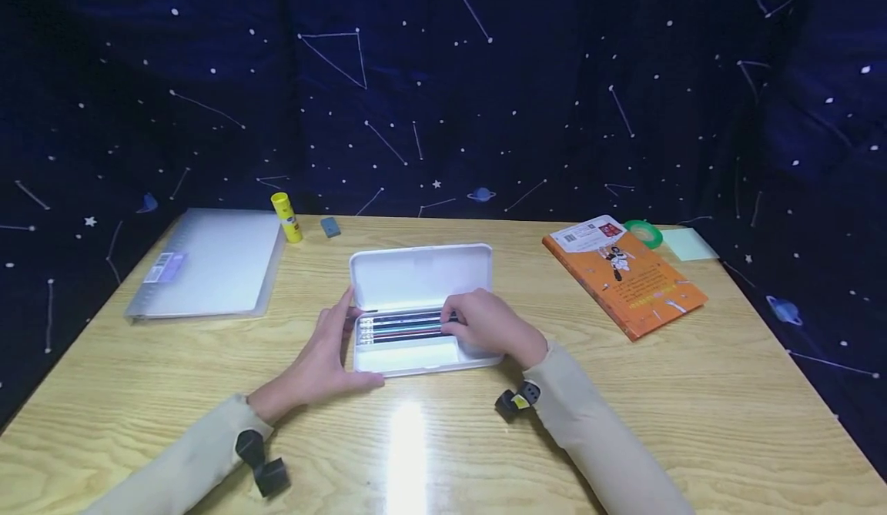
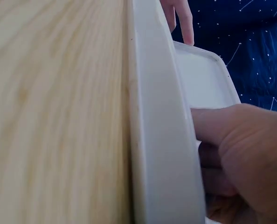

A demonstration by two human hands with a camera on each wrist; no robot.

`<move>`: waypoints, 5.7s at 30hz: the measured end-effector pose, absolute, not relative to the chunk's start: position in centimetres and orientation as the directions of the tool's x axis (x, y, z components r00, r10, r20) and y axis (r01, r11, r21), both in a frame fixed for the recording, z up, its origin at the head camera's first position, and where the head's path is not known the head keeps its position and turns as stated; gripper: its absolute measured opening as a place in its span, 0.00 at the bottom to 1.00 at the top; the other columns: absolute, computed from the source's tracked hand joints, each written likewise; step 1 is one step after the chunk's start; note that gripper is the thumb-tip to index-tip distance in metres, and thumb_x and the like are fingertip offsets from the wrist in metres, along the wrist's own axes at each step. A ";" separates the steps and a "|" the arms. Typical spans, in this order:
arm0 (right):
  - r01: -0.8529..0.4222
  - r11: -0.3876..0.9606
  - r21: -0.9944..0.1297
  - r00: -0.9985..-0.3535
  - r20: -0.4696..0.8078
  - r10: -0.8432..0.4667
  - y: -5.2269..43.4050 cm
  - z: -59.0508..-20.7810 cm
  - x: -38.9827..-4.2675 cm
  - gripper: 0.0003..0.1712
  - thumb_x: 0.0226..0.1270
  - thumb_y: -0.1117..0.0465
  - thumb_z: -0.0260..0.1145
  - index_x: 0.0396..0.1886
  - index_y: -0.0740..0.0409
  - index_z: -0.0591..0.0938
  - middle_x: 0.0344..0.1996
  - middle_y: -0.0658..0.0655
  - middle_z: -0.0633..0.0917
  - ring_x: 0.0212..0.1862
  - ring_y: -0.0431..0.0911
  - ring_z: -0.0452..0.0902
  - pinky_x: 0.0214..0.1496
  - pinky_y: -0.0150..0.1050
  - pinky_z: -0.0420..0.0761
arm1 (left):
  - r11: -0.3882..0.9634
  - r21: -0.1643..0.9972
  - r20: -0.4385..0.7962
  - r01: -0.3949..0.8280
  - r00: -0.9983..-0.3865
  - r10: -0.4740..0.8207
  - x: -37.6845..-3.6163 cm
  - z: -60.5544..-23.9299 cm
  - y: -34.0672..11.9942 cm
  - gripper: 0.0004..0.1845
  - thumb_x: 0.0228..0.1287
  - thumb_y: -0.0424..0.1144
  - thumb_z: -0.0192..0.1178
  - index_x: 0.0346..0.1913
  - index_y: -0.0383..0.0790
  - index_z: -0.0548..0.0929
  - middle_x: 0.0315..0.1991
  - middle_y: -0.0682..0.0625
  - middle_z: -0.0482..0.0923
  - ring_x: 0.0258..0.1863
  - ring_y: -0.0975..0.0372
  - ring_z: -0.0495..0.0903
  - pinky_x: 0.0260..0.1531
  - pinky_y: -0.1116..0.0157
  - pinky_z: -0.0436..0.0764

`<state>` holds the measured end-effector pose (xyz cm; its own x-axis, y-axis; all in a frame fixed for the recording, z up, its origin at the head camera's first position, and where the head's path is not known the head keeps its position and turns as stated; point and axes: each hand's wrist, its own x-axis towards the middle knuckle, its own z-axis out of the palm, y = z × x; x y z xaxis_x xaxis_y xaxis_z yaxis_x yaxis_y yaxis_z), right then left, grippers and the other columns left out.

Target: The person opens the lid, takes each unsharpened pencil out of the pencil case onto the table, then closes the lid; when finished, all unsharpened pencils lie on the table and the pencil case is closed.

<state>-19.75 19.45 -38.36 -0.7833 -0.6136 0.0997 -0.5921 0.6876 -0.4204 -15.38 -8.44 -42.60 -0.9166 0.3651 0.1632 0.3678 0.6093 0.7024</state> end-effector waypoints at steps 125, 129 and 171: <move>-0.480 0.796 -0.368 -0.875 0.259 -0.409 26.0 -38.6 -16.5 0.03 0.61 0.62 0.69 0.35 0.52 0.83 0.15 0.42 0.68 0.20 0.35 0.60 0.23 0.31 0.62 | 0.602 0.706 0.177 0.373 -0.916 0.360 -15.4 -42.7 -8.8 0.72 0.31 0.50 0.76 0.77 0.42 0.37 0.62 0.45 0.63 0.60 0.56 0.58 0.59 0.53 0.69; -0.424 0.830 -0.363 -0.902 0.252 -0.351 29.8 -38.9 -15.4 0.04 0.60 0.64 0.69 0.34 0.52 0.83 0.15 0.42 0.69 0.20 0.34 0.61 0.23 0.30 0.63 | 0.595 0.706 0.187 0.384 -0.911 0.366 -15.4 -42.7 -8.7 0.72 0.32 0.50 0.76 0.77 0.41 0.37 0.62 0.44 0.64 0.60 0.55 0.58 0.59 0.53 0.68; -0.444 0.742 -0.502 -0.888 0.138 -0.438 26.0 -38.6 -17.4 0.07 0.64 0.65 0.65 0.41 0.57 0.83 0.20 0.45 0.72 0.25 0.37 0.65 0.27 0.31 0.67 | 0.588 0.704 0.190 0.399 -0.903 0.386 -15.2 -42.9 -8.7 0.72 0.32 0.50 0.76 0.77 0.39 0.37 0.62 0.44 0.63 0.58 0.56 0.57 0.57 0.54 0.68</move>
